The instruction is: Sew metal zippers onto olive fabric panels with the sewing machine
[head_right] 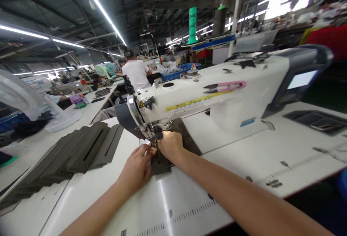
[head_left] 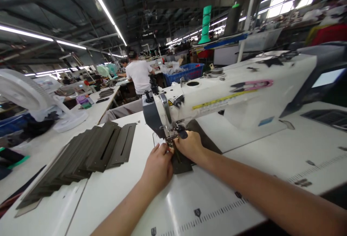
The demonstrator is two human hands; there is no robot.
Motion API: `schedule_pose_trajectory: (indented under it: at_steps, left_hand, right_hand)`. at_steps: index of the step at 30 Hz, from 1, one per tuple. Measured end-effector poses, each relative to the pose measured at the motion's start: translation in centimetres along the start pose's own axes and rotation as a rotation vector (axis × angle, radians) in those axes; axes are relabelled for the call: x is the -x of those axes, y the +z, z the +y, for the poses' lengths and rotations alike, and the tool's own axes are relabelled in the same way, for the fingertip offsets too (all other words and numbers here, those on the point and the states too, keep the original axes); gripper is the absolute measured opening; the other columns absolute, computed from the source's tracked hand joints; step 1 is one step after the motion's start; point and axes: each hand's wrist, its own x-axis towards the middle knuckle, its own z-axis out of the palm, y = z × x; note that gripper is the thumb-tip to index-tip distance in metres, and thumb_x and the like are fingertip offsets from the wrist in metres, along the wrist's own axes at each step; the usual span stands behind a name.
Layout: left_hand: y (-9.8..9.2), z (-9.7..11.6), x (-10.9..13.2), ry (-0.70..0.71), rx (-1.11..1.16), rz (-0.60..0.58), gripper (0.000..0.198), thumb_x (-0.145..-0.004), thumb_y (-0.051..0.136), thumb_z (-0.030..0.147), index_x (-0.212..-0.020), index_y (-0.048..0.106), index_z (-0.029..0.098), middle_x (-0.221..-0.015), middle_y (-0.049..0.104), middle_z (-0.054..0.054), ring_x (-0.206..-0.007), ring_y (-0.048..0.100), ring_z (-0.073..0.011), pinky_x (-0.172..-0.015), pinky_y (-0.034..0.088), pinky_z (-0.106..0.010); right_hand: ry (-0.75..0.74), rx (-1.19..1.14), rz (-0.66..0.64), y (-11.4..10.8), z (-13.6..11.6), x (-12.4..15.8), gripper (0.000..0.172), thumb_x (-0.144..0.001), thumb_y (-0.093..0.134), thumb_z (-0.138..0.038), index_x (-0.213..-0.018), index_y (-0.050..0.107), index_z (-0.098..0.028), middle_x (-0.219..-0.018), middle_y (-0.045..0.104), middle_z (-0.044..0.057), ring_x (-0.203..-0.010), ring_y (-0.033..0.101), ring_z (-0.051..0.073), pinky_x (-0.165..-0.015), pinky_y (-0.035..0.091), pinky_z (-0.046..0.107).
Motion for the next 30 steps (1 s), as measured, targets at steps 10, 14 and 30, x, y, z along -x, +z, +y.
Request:
schedule_pose_trajectory:
  at_steps: [10,14,30]
  left_hand:
    - [0.7,0.7,1.8,-0.041,0.037,0.06,0.034,-0.072,0.046,0.002,-0.099,0.061,0.016,-0.099,0.064,-0.006,-0.082,0.06,-0.0192,-0.075,0.051,-0.034]
    - [1.2,0.7,2.0,-0.007,0.052,0.134,0.029,-0.076,0.046,0.003,-0.098,0.061,0.014,-0.102,0.064,-0.009,-0.086,0.061,-0.0205,-0.073,0.053,-0.035]
    - [1.1,-1.0,0.4,0.058,0.078,0.075,0.027,-0.081,0.041,0.007,-0.101,0.058,0.013,-0.093,0.06,-0.01,-0.083,0.056,-0.0208,-0.074,0.051,-0.035]
  right_hand:
    - [-0.555,-0.335,0.106,-0.2,1.5,7.5,0.041,-0.08,0.048,-0.022,-0.113,0.054,0.001,-0.117,0.055,0.021,-0.111,0.049,0.027,-0.095,0.042,0.041]
    - [-0.517,-0.408,0.188,0.2,1.3,7.3,0.032,-0.081,0.04,-0.01,-0.105,0.06,-0.003,-0.109,0.061,0.016,-0.105,0.054,0.022,-0.093,0.045,0.036]
    - [-0.604,-0.462,0.212,1.2,2.0,4.0,0.032,-0.08,0.038,-0.003,-0.102,0.062,-0.001,-0.104,0.063,0.015,-0.098,0.057,0.02,-0.092,0.045,0.03]
